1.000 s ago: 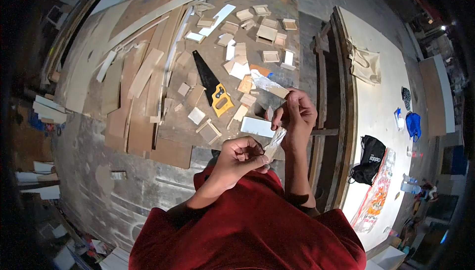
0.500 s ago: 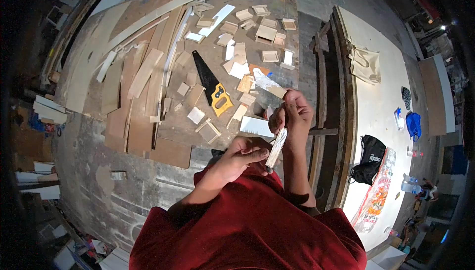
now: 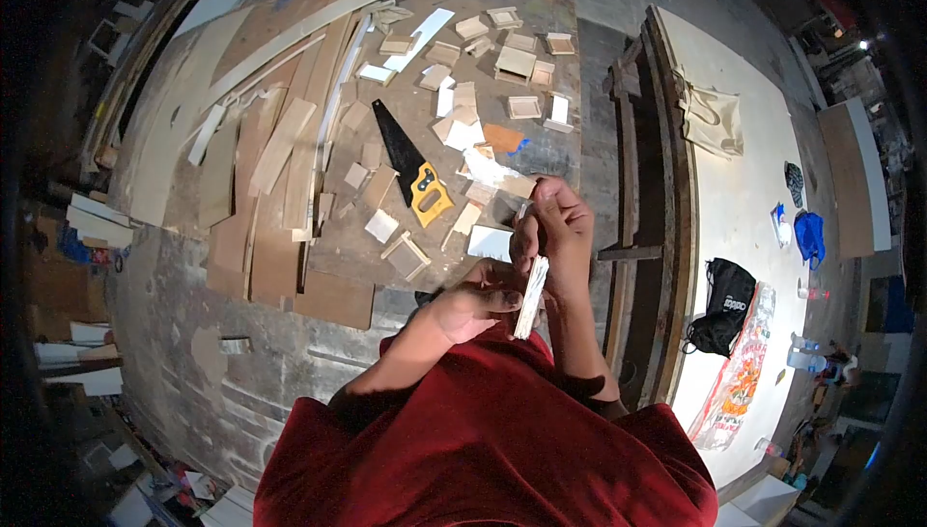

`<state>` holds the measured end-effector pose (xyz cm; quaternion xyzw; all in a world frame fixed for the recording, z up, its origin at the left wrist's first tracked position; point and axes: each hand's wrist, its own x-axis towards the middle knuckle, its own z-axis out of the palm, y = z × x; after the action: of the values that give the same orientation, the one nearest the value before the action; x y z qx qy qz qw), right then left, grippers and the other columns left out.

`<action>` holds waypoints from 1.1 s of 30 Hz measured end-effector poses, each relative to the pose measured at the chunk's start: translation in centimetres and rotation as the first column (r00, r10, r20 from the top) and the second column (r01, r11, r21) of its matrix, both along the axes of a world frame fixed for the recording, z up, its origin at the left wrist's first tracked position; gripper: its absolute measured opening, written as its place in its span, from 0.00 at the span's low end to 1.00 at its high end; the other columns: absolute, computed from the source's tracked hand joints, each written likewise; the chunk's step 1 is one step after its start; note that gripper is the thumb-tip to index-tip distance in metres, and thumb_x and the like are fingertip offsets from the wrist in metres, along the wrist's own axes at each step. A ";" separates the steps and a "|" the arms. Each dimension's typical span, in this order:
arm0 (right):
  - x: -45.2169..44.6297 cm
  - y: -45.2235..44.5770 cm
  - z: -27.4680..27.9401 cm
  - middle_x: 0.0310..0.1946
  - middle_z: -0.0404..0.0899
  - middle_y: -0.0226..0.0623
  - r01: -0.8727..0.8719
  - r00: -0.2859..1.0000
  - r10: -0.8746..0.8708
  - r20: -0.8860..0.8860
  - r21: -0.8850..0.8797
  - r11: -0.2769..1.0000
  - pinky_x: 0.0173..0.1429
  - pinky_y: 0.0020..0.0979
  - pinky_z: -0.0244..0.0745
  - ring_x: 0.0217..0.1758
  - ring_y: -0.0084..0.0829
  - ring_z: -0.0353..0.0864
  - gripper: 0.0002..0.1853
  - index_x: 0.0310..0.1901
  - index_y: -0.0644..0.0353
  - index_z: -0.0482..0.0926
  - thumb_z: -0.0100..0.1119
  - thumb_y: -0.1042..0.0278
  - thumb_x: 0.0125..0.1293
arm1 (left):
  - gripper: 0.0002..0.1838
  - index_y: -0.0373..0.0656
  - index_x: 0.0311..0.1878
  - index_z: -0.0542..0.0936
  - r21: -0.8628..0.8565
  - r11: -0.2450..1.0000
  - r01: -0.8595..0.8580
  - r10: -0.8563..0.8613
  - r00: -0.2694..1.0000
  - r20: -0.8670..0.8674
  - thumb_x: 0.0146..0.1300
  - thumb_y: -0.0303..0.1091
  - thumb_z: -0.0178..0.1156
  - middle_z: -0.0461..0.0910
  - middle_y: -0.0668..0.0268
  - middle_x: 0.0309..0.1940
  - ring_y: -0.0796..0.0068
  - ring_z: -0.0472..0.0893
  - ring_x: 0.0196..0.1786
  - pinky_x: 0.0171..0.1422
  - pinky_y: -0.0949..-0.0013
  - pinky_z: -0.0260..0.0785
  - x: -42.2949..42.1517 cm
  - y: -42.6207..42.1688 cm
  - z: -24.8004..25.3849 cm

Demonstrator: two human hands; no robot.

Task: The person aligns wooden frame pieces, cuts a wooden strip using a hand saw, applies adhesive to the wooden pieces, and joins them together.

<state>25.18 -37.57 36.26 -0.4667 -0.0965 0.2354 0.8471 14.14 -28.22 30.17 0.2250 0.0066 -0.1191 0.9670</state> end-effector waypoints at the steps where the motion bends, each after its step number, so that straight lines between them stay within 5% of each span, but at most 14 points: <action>1: -0.1 0.2 0.2 0.12 0.72 0.33 0.025 1.000 -0.025 -0.001 -0.028 0.999 0.12 0.25 0.63 0.07 0.22 0.66 0.11 0.41 0.61 0.77 0.50 0.63 0.80 | 0.19 0.33 0.52 0.81 -0.037 0.999 0.029 -0.028 0.999 0.039 0.60 0.33 0.71 0.85 0.54 0.41 0.64 0.86 0.40 0.39 0.66 0.79 0.0 0.2 -0.3; 7: 1.2 -0.7 -1.1 0.27 0.84 0.45 0.109 0.994 -0.109 0.001 0.053 0.993 0.21 0.27 0.72 0.17 0.28 0.77 0.14 0.52 0.66 0.77 0.53 0.62 0.79 | 0.22 0.33 0.56 0.75 -0.042 0.998 -0.056 0.057 0.998 0.022 0.62 0.32 0.67 0.83 0.56 0.38 0.64 0.84 0.40 0.37 0.66 0.78 -0.2 1.2 1.7; 12: 1.7 -3.5 -0.8 0.33 0.84 0.46 0.188 0.972 -0.190 0.137 0.027 0.982 0.22 0.26 0.74 0.21 0.29 0.81 0.13 0.51 0.66 0.77 0.51 0.63 0.80 | 0.16 0.30 0.49 0.78 -0.029 0.983 -0.179 0.181 0.976 0.118 0.62 0.31 0.62 0.80 0.56 0.38 0.66 0.82 0.40 0.38 0.66 0.78 -0.2 3.6 2.9; 15: 1.6 -4.8 -0.2 0.32 0.84 0.47 0.159 0.961 -0.184 0.207 0.128 0.979 0.22 0.26 0.77 0.24 0.30 0.84 0.12 0.49 0.68 0.77 0.53 0.66 0.79 | 0.15 0.31 0.48 0.78 0.052 0.937 -0.346 0.338 0.934 0.119 0.62 0.32 0.63 0.82 0.54 0.39 0.66 0.84 0.38 0.38 0.66 0.79 -0.2 4.0 3.4; 19: 1.1 -5.7 0.0 0.29 0.81 0.43 0.180 0.912 -0.174 0.370 0.021 0.984 0.20 0.24 0.75 0.21 0.27 0.82 0.10 0.46 0.67 0.75 0.59 0.68 0.75 | 0.15 0.31 0.49 0.79 0.084 0.940 -0.331 0.320 0.939 0.123 0.63 0.32 0.63 0.84 0.53 0.41 0.67 0.85 0.38 0.39 0.68 0.80 0.1 4.8 4.4; 25: 0.5 -5.1 1.0 0.28 0.83 0.46 0.182 0.926 -0.186 0.327 0.044 0.982 0.24 0.31 0.82 0.25 0.35 0.86 0.09 0.47 0.70 0.77 0.65 0.77 0.68 | 0.14 0.30 0.50 0.80 0.131 0.919 -0.372 0.357 0.926 0.122 0.65 0.30 0.62 0.85 0.54 0.41 0.69 0.86 0.39 0.43 0.68 0.81 0.4 5.0 5.5; 33: 0.8 -4.0 1.2 0.29 0.84 0.47 0.142 0.926 -0.125 0.357 -0.021 0.990 0.27 0.32 0.84 0.27 0.34 0.87 0.11 0.50 0.71 0.78 0.64 0.78 0.69 | 0.13 0.29 0.52 0.80 0.172 0.912 -0.371 0.357 0.928 0.108 0.68 0.27 0.61 0.86 0.55 0.43 0.70 0.86 0.41 0.46 0.67 0.81 0.6 5.4 5.7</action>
<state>25.96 -41.53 37.48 -0.5264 -0.2104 0.0912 0.8187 14.70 -22.79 35.90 0.3148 0.0239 0.0728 0.9460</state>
